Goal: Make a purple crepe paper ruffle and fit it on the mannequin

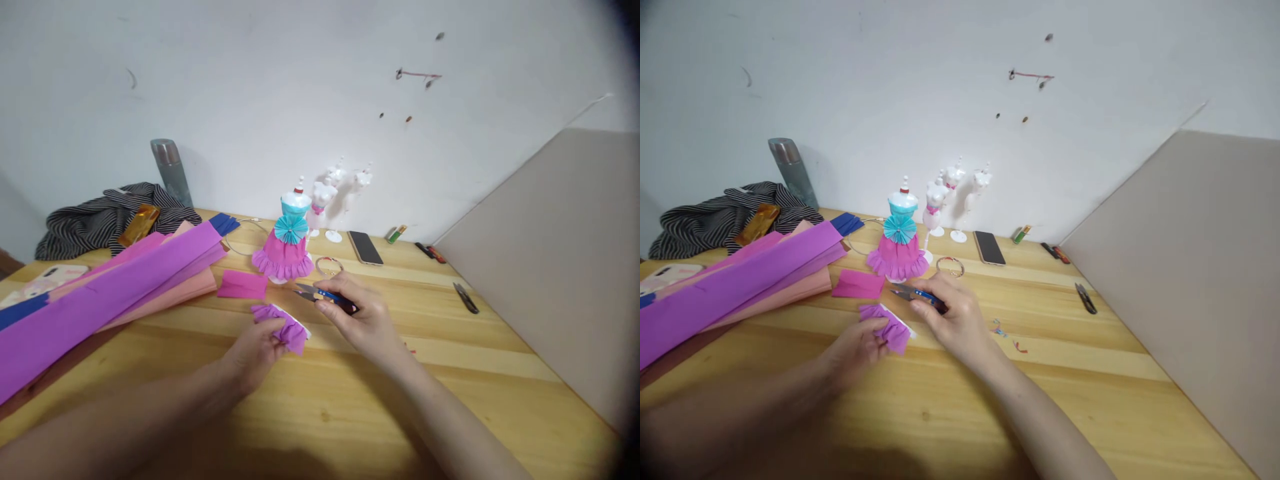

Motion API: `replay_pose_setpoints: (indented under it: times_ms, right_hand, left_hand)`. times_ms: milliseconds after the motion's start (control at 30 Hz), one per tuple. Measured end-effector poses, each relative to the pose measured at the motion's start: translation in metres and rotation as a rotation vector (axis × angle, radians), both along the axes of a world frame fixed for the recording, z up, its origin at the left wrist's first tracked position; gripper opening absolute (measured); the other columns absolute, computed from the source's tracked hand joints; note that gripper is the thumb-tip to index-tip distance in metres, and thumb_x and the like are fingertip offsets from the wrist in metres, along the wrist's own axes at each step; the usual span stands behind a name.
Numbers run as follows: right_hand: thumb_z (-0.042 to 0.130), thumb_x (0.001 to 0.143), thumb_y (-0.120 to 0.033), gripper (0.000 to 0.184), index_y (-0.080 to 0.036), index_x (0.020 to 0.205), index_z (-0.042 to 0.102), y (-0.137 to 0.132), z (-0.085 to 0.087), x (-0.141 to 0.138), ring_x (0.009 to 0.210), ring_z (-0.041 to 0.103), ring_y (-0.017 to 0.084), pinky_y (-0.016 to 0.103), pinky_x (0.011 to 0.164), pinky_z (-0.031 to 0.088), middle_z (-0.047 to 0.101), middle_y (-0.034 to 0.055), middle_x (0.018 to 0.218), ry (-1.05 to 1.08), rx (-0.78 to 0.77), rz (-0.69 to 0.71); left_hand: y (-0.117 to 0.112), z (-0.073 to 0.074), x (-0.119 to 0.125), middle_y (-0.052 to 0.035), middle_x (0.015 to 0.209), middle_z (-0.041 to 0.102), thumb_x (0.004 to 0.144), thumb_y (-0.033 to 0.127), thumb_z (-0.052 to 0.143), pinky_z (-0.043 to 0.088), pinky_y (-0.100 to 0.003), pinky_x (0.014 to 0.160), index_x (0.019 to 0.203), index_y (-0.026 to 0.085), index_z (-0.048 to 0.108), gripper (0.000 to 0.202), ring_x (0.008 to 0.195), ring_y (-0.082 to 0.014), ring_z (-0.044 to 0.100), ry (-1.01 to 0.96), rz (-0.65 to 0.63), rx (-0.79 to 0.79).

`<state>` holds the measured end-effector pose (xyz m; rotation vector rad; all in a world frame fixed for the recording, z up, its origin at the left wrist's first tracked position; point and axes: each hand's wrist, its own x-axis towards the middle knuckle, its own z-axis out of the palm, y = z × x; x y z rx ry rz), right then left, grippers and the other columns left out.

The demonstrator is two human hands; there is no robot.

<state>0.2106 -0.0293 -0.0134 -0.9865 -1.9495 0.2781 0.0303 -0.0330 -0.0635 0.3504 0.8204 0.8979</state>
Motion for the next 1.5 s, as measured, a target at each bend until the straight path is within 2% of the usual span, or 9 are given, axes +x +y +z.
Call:
replay_pose_setpoints:
  times_ms: [200, 333, 467, 667, 733, 800, 933, 1100, 1500]
  right_hand:
    - [0.062, 0.089, -0.022, 0.014, -0.017, 0.1, 0.07, 0.003, -0.004, -0.001, 0.067, 0.056, 0.016, 0.028, 0.061, 0.043, 0.06, 0.0033, 0.074, -0.034, -0.016, 0.013]
    - [0.065, 0.084, -0.029, 0.015, -0.016, 0.076, 0.065, 0.01, -0.02, -0.004, 0.06, 0.047, 0.013, 0.026, 0.055, 0.035, 0.053, -0.001, 0.065, -0.048, -0.309, -0.013]
    - [0.068, 0.078, -0.044, 0.037, -0.018, 0.061, 0.049, 0.019, -0.039, -0.011, 0.053, 0.037, 0.01, 0.023, 0.05, 0.029, 0.039, -0.0057, 0.057, -0.041, -0.666, 0.254]
    - [0.056, 0.087, -0.056, 0.043, -0.015, 0.083, 0.066, 0.027, -0.044, -0.005, 0.066, 0.051, 0.013, 0.025, 0.061, 0.041, 0.058, 0.0003, 0.073, -0.064, -0.68, 0.449]
    - [0.053, 0.089, -0.058, 0.046, -0.015, 0.093, 0.067, 0.028, -0.047, -0.002, 0.057, 0.049, 0.011, 0.022, 0.053, 0.04, 0.057, -0.0011, 0.069, -0.085, -0.767, 0.5]
    - [0.052, 0.089, -0.06, 0.048, -0.014, 0.084, 0.066, 0.029, -0.05, -0.002, 0.05, 0.048, 0.01, 0.021, 0.048, 0.039, 0.054, -0.0021, 0.061, -0.123, -0.81, 0.556]
    - [0.051, 0.089, -0.063, 0.053, -0.014, 0.071, 0.063, 0.027, -0.054, -0.011, 0.061, 0.056, 0.013, 0.023, 0.056, 0.044, 0.06, 0.0023, 0.067, -0.151, -0.724, 0.595]
    - [0.046, 0.092, -0.062, 0.054, -0.015, 0.071, 0.061, 0.024, -0.054, -0.02, 0.07, 0.055, 0.016, 0.028, 0.067, 0.045, 0.06, 0.0041, 0.073, -0.153, -0.555, 0.537]
    - [0.053, 0.096, -0.035, 0.026, -0.015, 0.093, 0.069, 0.021, -0.063, -0.024, 0.088, 0.066, 0.022, 0.035, 0.079, 0.052, 0.07, 0.0121, 0.094, -0.142, -0.197, 0.375]
  left_hand:
    - [-0.022, -0.014, -0.014, -0.0057, 0.083, 0.072, 0.083, 0.021, 0.065, 0.053, -0.028, 0.071, 0.093, 0.013, 0.067, 0.012, 0.07, -0.0147, 0.066, -0.012, -0.043, -0.136]
    - [-0.034, -0.02, -0.021, -0.0042, 0.077, 0.071, 0.077, 0.021, 0.074, 0.054, -0.028, 0.076, 0.086, 0.013, 0.067, 0.013, 0.072, -0.0149, 0.067, -0.023, -0.037, -0.122]
    - [-0.034, -0.016, -0.022, -0.0054, 0.092, 0.073, 0.064, 0.012, 0.082, 0.053, -0.027, 0.081, 0.094, 0.013, 0.069, 0.033, 0.082, -0.015, 0.068, -0.033, 0.007, -0.047]
    - [-0.021, -0.013, -0.025, 0.0004, 0.074, 0.065, 0.058, 0.014, 0.087, 0.05, -0.027, 0.082, 0.072, 0.014, 0.062, 0.029, 0.077, -0.0132, 0.063, -0.064, 0.114, 0.156]
    - [-0.02, -0.013, -0.026, 0.0006, 0.07, 0.063, 0.06, 0.015, 0.086, 0.049, -0.026, 0.079, 0.068, 0.014, 0.059, 0.028, 0.075, -0.0127, 0.061, -0.059, 0.122, 0.215]
    - [-0.021, -0.011, -0.028, -0.0004, 0.071, 0.062, 0.064, 0.015, 0.083, 0.048, -0.025, 0.077, 0.067, 0.014, 0.059, 0.025, 0.074, -0.0125, 0.059, -0.057, 0.106, 0.28]
    - [-0.024, -0.009, -0.032, -0.001, 0.07, 0.061, 0.067, 0.009, 0.074, 0.047, -0.023, 0.073, 0.067, 0.015, 0.059, 0.016, 0.071, -0.0123, 0.057, -0.031, 0.085, 0.347]
    - [-0.025, -0.009, -0.04, -0.0077, 0.079, 0.069, 0.073, 0.014, 0.064, 0.051, -0.032, 0.082, 0.077, 0.013, 0.064, 0.004, 0.076, -0.0185, 0.066, -0.08, 0.111, 0.099]
    - [-0.023, -0.013, -0.046, -0.0061, 0.069, 0.066, 0.09, 0.027, 0.055, 0.049, -0.026, 0.061, 0.073, 0.013, 0.062, 0.023, 0.061, -0.0145, 0.063, 0.012, 0.242, 0.073]
